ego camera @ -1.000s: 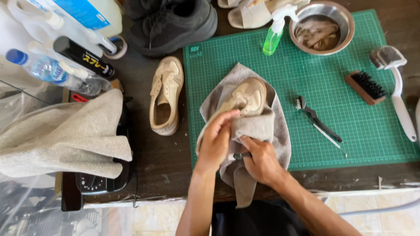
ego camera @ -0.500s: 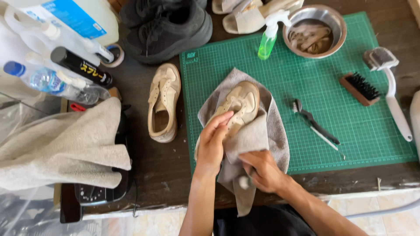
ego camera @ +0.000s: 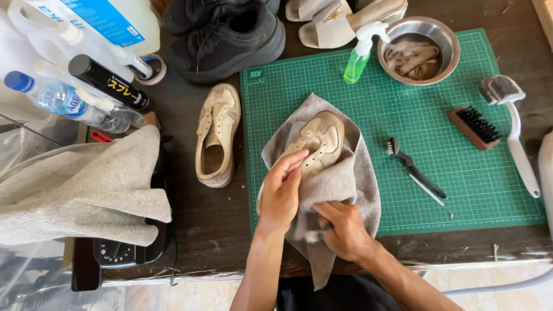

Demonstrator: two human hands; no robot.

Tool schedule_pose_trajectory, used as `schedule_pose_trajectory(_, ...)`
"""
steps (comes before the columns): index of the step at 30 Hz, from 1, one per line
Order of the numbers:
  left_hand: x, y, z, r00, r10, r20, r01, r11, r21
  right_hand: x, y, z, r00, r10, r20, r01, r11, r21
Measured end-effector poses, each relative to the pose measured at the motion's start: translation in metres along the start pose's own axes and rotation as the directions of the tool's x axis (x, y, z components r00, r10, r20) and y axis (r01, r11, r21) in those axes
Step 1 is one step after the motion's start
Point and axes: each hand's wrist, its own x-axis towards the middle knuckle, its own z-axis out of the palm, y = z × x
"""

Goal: The person scrubs a beige sneaker with a small brush and wipes it with a cloth. The person works on the upper, sole, and interior of the shoe, using a towel to catch debris and a metal bowl to rinse the brush.

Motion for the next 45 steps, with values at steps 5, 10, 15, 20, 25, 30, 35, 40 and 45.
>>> schedule_pose_trajectory(5,0.001,0.005,-0.001,1.0,-0.023,0.02,0.024,1.0,-0.012,0.004,-0.011,-0.023,0.963,0.136,-0.234,-0.064,0.955,0.291)
schedule_pose_trajectory(10,-0.002,-0.003,0.001,0.997,0.044,0.058,-0.042,0.998,-0.041,0.009,0.013,0.0,0.988,0.05,-0.149,-0.052,0.999,-0.008)
schedule_pose_trajectory(15,-0.002,-0.005,0.001,1.0,0.01,-0.001,-0.01,1.0,-0.02,0.001,0.006,-0.03,0.999,0.017,-0.029,-0.006,0.94,0.342)
schedule_pose_trajectory(20,-0.005,-0.018,0.0,0.999,0.034,0.035,-0.03,0.993,-0.112,-0.039,0.057,-0.067,0.932,0.253,-0.26,-0.173,0.94,0.296)
schedule_pose_trajectory(25,-0.013,0.012,0.003,0.982,0.14,0.13,-0.147,0.988,0.042,-0.013,0.01,-0.119,0.883,0.361,-0.302,-0.363,0.93,0.049)
schedule_pose_trajectory(30,-0.02,0.017,0.015,0.941,0.211,0.263,-0.31,0.848,0.431,-0.004,-0.003,-0.142,0.846,0.38,-0.375,-0.431,0.9,-0.061)
schedule_pose_trajectory(35,-0.02,0.004,0.022,0.944,0.279,0.177,-0.331,0.787,0.52,-0.006,0.006,-0.148,0.823,0.379,-0.423,-0.398,0.916,0.047)
schedule_pose_trajectory(40,-0.016,0.005,0.023,0.961,0.255,0.103,-0.27,0.806,0.527,0.008,0.012,-0.166,0.883,0.185,-0.431,-0.206,0.979,-0.002)
schedule_pose_trajectory(45,-0.023,0.036,0.015,0.921,0.347,-0.177,-0.326,0.935,0.139,0.045,0.033,-0.208,0.838,0.153,-0.524,-0.338,0.899,-0.277)
